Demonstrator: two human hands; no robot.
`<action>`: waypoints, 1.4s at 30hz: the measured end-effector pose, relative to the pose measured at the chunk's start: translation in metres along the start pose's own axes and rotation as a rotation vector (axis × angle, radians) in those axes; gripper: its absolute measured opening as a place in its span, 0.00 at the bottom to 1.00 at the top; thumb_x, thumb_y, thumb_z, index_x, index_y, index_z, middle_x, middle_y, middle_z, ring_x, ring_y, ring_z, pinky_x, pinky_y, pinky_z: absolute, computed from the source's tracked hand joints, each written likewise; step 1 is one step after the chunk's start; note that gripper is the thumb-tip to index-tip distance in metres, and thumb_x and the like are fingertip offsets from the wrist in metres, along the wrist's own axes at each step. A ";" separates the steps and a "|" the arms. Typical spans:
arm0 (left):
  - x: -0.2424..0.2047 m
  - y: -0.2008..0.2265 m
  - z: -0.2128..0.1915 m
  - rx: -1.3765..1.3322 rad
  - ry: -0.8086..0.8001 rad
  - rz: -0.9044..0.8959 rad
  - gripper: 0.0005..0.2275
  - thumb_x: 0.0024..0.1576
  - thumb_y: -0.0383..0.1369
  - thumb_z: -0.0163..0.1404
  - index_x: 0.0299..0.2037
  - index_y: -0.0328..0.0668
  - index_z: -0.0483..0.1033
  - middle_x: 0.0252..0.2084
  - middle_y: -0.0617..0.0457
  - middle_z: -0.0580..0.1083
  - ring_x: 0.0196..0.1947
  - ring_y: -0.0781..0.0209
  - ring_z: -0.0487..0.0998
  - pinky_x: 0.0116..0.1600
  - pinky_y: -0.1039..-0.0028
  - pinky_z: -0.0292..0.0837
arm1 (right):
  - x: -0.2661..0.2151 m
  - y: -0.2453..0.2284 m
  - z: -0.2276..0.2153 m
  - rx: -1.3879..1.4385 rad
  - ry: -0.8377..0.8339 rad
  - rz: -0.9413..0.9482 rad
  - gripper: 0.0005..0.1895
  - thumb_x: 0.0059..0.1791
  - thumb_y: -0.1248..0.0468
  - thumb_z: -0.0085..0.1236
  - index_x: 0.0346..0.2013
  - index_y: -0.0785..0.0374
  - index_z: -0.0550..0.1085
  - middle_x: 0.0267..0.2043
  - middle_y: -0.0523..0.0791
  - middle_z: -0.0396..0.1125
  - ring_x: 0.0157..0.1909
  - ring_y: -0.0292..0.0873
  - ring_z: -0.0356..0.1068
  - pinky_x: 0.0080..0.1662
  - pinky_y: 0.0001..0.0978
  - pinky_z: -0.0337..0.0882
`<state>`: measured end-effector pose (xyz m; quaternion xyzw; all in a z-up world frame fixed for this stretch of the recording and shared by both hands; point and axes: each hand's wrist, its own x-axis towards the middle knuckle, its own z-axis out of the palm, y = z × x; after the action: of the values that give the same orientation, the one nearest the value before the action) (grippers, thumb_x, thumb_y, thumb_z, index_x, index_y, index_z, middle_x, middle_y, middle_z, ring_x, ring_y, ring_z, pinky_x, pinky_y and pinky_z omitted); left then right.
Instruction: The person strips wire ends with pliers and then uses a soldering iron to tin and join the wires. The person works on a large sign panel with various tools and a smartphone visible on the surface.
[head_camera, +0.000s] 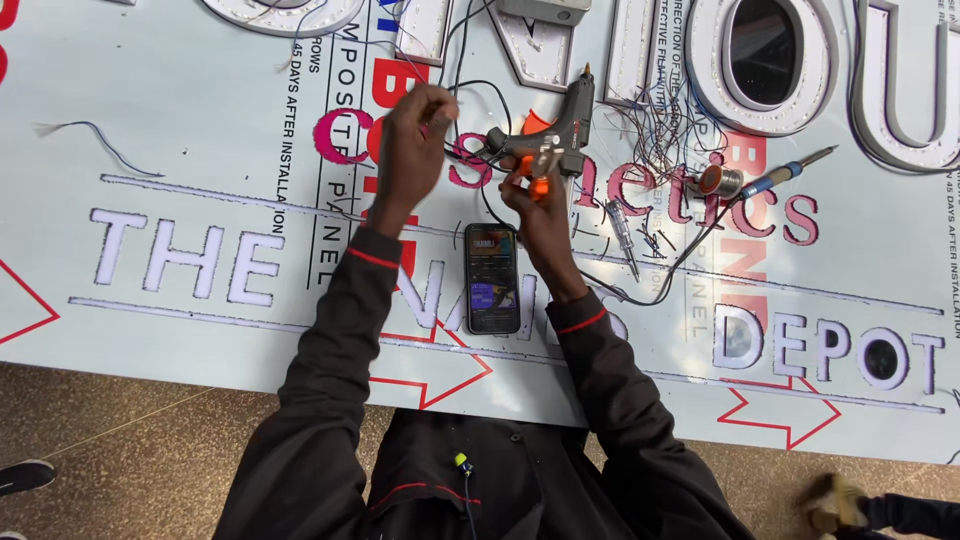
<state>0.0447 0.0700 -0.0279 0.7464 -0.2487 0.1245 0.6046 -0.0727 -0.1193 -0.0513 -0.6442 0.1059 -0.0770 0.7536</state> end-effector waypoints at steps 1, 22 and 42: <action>-0.003 0.013 0.002 0.000 0.001 0.003 0.04 0.73 0.30 0.49 0.47 0.40 0.75 0.44 0.49 0.79 0.43 0.56 0.78 0.47 0.67 0.77 | 0.007 0.000 0.003 0.001 0.000 -0.003 0.28 0.52 0.77 0.58 0.65 0.53 0.74 0.60 0.46 0.75 0.59 0.41 0.70 0.60 0.38 0.73; -0.041 0.067 0.008 -0.340 -0.136 0.191 0.05 0.72 0.28 0.57 0.48 0.40 0.88 0.42 0.45 0.82 0.45 0.41 0.87 0.54 0.58 0.80 | 0.027 -0.007 0.003 -0.765 0.186 -1.034 0.17 0.59 0.56 0.68 0.55 0.62 0.72 0.53 0.51 0.68 0.65 0.64 0.66 0.67 0.61 0.66; -0.050 0.066 0.045 -0.572 0.001 -0.163 0.09 0.73 0.33 0.58 0.47 0.33 0.85 0.41 0.46 0.83 0.49 0.60 0.85 0.51 0.65 0.81 | -0.012 -0.004 0.013 -0.531 0.056 -0.521 0.04 0.62 0.67 0.59 0.47 0.59 0.71 0.36 0.49 0.67 0.39 0.54 0.71 0.46 0.47 0.68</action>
<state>-0.0376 0.0285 -0.0074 0.5633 -0.2126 0.0008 0.7984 -0.0811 -0.1040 -0.0445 -0.8203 -0.0248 -0.2539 0.5120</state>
